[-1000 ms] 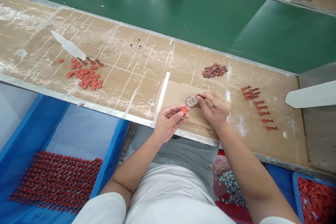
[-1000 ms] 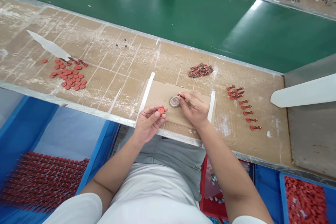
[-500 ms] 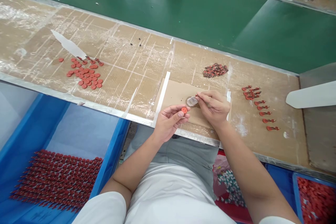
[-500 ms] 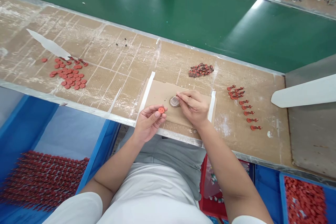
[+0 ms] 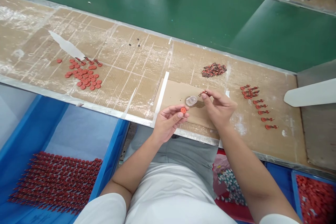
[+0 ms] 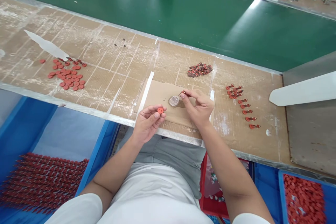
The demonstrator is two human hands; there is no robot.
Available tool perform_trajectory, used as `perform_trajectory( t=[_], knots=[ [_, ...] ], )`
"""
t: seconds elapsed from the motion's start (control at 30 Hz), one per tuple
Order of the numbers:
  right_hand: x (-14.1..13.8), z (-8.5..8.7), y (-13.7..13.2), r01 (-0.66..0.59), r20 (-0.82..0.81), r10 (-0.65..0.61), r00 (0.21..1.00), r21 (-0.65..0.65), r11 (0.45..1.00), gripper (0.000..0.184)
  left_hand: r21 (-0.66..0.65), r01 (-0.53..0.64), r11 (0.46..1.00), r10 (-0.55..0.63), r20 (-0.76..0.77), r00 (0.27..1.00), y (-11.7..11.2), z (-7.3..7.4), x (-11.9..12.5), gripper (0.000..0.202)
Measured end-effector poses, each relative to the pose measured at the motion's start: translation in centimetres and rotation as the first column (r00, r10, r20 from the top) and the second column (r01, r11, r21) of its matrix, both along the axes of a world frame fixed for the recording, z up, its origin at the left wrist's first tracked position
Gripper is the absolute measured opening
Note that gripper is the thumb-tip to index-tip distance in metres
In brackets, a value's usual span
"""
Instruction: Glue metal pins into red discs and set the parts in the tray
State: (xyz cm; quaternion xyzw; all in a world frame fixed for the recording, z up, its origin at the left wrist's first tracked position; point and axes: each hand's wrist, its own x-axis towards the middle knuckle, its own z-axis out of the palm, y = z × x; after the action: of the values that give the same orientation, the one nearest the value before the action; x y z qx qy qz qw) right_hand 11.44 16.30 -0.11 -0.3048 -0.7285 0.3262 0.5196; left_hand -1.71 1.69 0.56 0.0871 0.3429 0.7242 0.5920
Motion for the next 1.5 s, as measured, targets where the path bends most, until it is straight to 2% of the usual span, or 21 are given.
perform_trajectory(
  t=[0.07,0.13,0.2,0.27,0.37,0.5,0.7,0.93,1.17,1.27,1.43,1.5],
  knots=[
    [0.1,0.5,-0.5,0.004,-0.109,-0.023,0.994,-0.171,0.985,0.018,0.012,-0.013,1.0,0.013,0.0,1.0,-0.1,0.1,0.1,0.027],
    [0.2,1.4,-1.1,-0.048,-0.21,-0.023,0.977,-0.328,0.943,0.018,0.02,-0.037,0.999,0.037,-0.002,0.999,-0.2,0.5,0.3,0.025],
    [0.5,2.6,-1.9,-0.137,-0.284,-0.001,0.959,-0.467,0.874,0.014,0.011,-0.062,0.998,0.062,-0.018,0.998,-0.2,0.9,0.7,0.024],
    [0.8,3.8,-2.8,-0.224,-0.332,0.02,0.943,-0.589,0.776,0.012,-0.004,-0.083,0.997,0.083,-0.042,0.996,-0.3,1.5,1.1,0.025],
    [1.3,5.3,-4.3,-0.32,-0.37,0.071,0.926,-0.676,0.664,0.012,0.0,-0.104,0.995,0.103,-0.072,0.992,-0.5,2.3,1.9,0.026],
    [1.7,6.5,-5.9,-0.381,-0.358,0.167,0.919,-0.689,0.616,0.014,0.029,-0.102,0.994,0.104,-0.101,0.989,-0.8,3.3,2.7,0.026],
    [1.9,7.9,-7.5,-0.382,-0.369,0.156,0.916,-0.689,0.615,0.013,0.076,-0.072,0.995,0.078,-0.087,0.993,-1.1,4.3,3.5,0.023],
    [2.0,8.2,-8.5,-0.368,-0.315,0.204,0.927,-0.653,0.662,0.011,0.071,-0.07,0.995,0.078,-0.118,0.99,-1.6,4.4,3.8,0.023],
    [1.6,8.4,-8.9,-0.368,-0.39,0.11,0.914,-0.684,0.63,0.017,0.124,-0.092,0.988,0.103,-0.084,0.991,-1.6,4.4,3.8,0.021],
    [1.6,8.4,-9.2,-0.334,-0.369,0.099,0.924,-0.658,0.675,0.018,0.132,-0.095,0.987,0.106,-0.079,0.991,-1.7,4.3,3.9,0.02],
    [1.7,8.0,-10.0,-0.177,-0.26,0.035,0.965,-0.547,0.818,0.023,0.117,-0.081,0.99,0.089,-0.06,0.994,-1.6,4.4,3.9,0.02],
    [1.6,7.9,-10.2,-0.14,-0.236,0.022,0.972,-0.497,0.856,0.023,0.123,-0.077,0.989,0.083,-0.043,0.996,-1.6,4.4,3.9,0.019]
  ],
)
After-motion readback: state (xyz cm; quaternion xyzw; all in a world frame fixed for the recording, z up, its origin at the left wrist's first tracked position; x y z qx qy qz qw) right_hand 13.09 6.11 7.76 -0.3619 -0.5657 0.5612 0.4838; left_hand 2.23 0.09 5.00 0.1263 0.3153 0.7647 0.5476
